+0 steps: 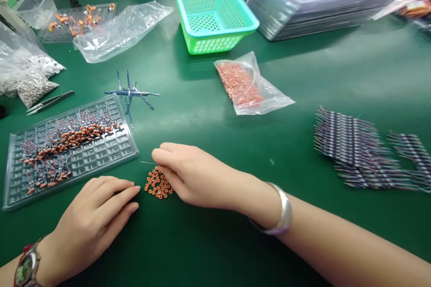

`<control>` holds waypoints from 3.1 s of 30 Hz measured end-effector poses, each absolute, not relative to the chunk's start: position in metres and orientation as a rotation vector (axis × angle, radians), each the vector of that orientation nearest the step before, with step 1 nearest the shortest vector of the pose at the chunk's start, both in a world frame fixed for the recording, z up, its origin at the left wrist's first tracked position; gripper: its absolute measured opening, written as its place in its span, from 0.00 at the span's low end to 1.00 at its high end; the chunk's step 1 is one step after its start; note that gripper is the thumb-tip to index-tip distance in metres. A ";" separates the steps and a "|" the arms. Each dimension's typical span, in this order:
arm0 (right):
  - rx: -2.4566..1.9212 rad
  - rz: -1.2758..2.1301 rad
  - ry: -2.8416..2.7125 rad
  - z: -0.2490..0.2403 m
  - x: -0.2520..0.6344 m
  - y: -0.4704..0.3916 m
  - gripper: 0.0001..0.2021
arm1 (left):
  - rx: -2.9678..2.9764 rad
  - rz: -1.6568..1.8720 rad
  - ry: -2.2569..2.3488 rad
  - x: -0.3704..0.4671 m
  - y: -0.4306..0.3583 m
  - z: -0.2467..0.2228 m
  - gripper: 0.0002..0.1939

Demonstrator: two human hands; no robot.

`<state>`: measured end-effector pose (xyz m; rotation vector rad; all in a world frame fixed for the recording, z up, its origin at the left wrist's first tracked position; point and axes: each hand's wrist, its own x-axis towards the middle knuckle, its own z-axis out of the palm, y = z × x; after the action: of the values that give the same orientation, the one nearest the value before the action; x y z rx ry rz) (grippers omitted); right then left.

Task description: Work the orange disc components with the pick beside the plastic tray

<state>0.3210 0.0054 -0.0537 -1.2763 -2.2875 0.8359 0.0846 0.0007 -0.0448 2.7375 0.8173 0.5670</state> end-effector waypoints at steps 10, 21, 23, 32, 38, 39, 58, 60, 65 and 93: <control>-1.084 1.462 -1.683 -0.026 0.320 -0.022 0.15 | 2.038 0.582 0.995 0.113 -0.013 -0.020 0.06; -0.948 1.414 -1.691 -0.032 0.317 -0.029 0.15 | 2.070 0.733 1.003 0.112 -0.031 -0.017 0.04; -0.905 1.501 -1.639 -0.034 0.317 -0.030 0.15 | 2.067 0.740 1.008 0.111 -0.034 -0.016 0.04; -0.663 2.102 -1.204 -0.052 0.310 -0.035 0.19 | 1.957 0.766 0.972 0.108 -0.055 -0.008 0.08; -0.820 1.988 -1.084 -0.048 0.313 -0.031 0.20 | 2.374 0.629 1.135 0.085 -0.043 -0.003 0.11; -0.907 1.922 -1.026 -0.046 0.315 -0.028 0.20 | 2.581 0.581 1.220 0.076 -0.037 -0.003 0.12; -1.320 1.711 -1.033 -0.048 0.334 -0.008 0.18 | 3.103 0.268 1.561 0.028 0.012 -0.015 0.07; -1.435 1.527 -1.347 -0.050 0.335 -0.008 0.16 | 3.088 0.333 1.497 0.037 0.009 -0.015 0.06; -1.603 1.032 -1.879 -0.054 0.333 -0.010 0.08 | 2.998 0.408 1.248 0.067 0.000 -0.020 0.07; -1.557 0.913 -2.077 -0.053 0.321 -0.006 0.10 | 2.786 0.687 0.856 0.077 -0.005 -0.044 0.04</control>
<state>0.3211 -0.0064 -0.0529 -1.5575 -2.0771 0.9130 0.0766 -0.0051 -0.0436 2.7862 0.8558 0.6874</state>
